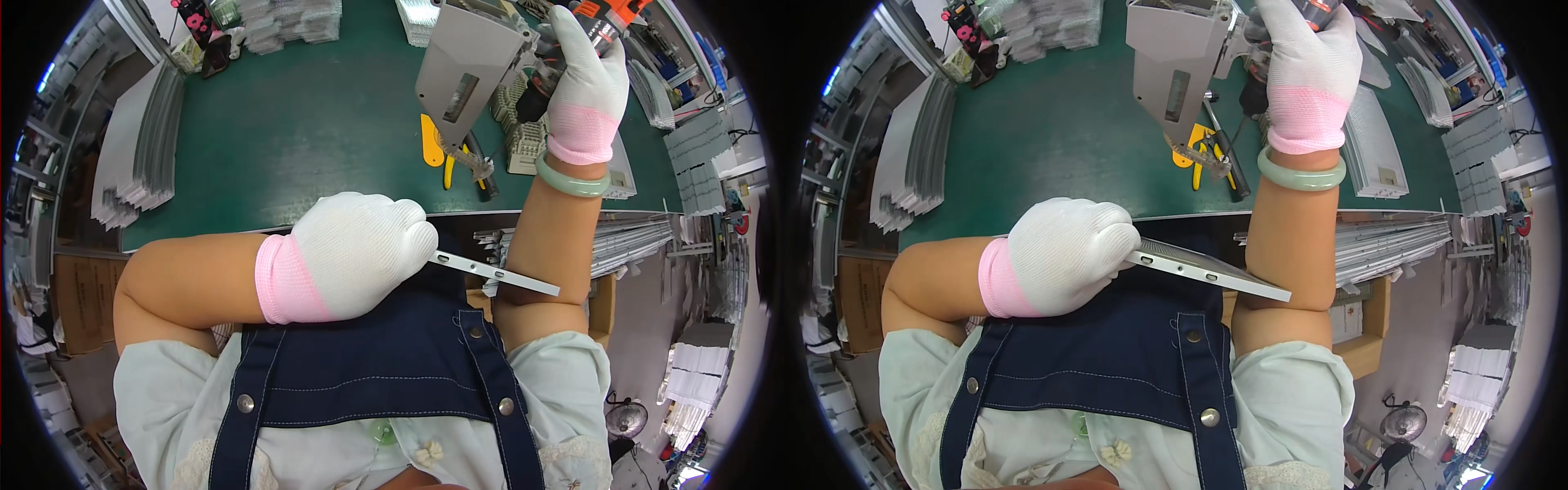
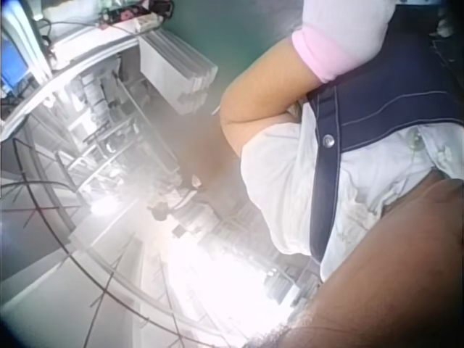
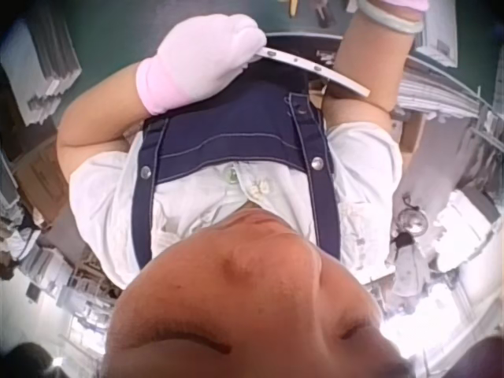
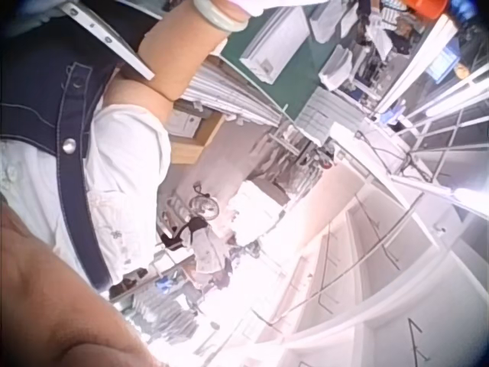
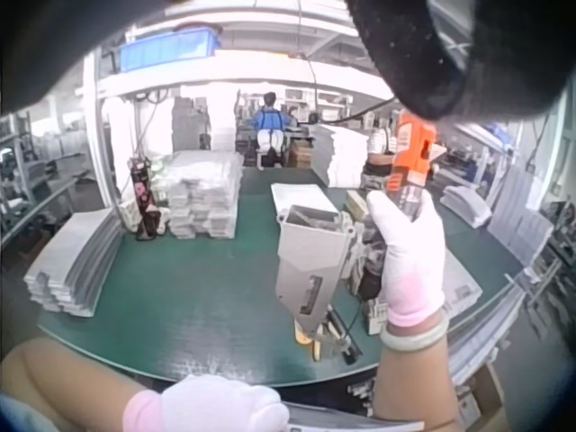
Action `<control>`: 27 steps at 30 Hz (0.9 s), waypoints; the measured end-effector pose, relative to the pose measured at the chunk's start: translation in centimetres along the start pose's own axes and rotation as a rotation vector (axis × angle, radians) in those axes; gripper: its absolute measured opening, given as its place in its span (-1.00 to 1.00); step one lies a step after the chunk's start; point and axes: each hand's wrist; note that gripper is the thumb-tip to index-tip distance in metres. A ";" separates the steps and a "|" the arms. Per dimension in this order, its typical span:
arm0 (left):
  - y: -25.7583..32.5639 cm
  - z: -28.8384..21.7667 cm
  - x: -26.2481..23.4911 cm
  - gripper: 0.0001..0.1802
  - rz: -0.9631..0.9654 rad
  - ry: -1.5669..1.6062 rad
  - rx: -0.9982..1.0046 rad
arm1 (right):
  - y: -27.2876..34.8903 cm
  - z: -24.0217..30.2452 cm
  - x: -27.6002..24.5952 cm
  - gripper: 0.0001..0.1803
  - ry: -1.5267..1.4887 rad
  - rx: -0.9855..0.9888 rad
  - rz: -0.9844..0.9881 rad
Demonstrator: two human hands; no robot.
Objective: The person assembles an air filter by placing a mesh sheet on a table, positioning a plastic frame piece, and inserting two metal side rails. They then use a hammer and a handheld riveting tool to secure the frame to the mesh, completing one unit.
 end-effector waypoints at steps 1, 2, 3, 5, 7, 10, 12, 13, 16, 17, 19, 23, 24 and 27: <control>0.0 0.0 0.1 -0.75 -0.023 0.002 0.013 | 0.0 0.1 0.1 -0.75 0.006 0.011 -0.002; -0.1 0.0 0.2 -0.75 -0.047 0.004 0.025 | 0.1 0.1 -0.1 -0.75 0.004 -0.015 0.010; -0.1 0.0 0.3 -0.75 -0.072 0.008 0.040 | 0.2 0.0 -0.3 -0.76 0.007 -0.042 0.022; -0.2 -0.1 0.3 -0.76 -0.064 0.021 0.038 | 0.3 -0.4 -0.8 -0.74 -0.008 -0.004 -0.002; -0.4 -0.1 0.3 -0.77 -0.055 0.016 0.025 | 0.0 -1.1 -1.0 -0.67 -0.044 0.123 -0.071; -0.8 0.2 -0.3 -0.82 -0.055 -0.028 0.012 | -0.8 -1.6 -1.9 -0.70 -0.009 0.055 -0.055; -1.8 1.0 -1.0 -0.86 -0.082 -0.073 0.033 | -1.4 -1.2 -3.1 -0.75 -0.089 0.079 -0.013; -2.4 1.5 -1.1 -0.89 -0.047 -0.056 0.016 | -1.9 -0.9 -4.7 -0.77 0.327 -0.278 0.111; -3.6 2.4 -1.0 -0.86 -0.120 -0.118 -0.023 | -4.7 4.1 -6.0 -0.69 -0.256 0.096 -0.148; -4.0 2.6 -1.2 -0.84 -0.004 -0.131 -0.136 | -5.7 5.1 -6.0 -0.71 -0.259 0.033 -0.201; -4.6 3.0 -1.2 -0.84 0.002 -0.135 -0.166 | -7.0 6.5 -6.6 -0.74 -0.247 -0.102 -0.321; -5.1 3.7 -0.5 -0.76 0.013 -0.159 -0.181 | -4.8 6.9 -3.7 -0.75 -0.408 -0.390 0.087; -5.1 3.8 -0.4 -0.72 0.011 -0.163 -0.167 | -3.8 7.4 -1.9 -0.75 -0.600 -0.414 0.194; -5.3 3.4 -1.3 -0.72 0.123 -0.155 -0.208 | -4.1 6.9 -3.0 -0.73 -0.586 -0.382 0.222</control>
Point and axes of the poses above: each hand's wrist, its own y-axis away from the middle knuckle, its own x-axis out of the palm, z = x × y, and after that the axes turned 8 degrees about z, right-handed
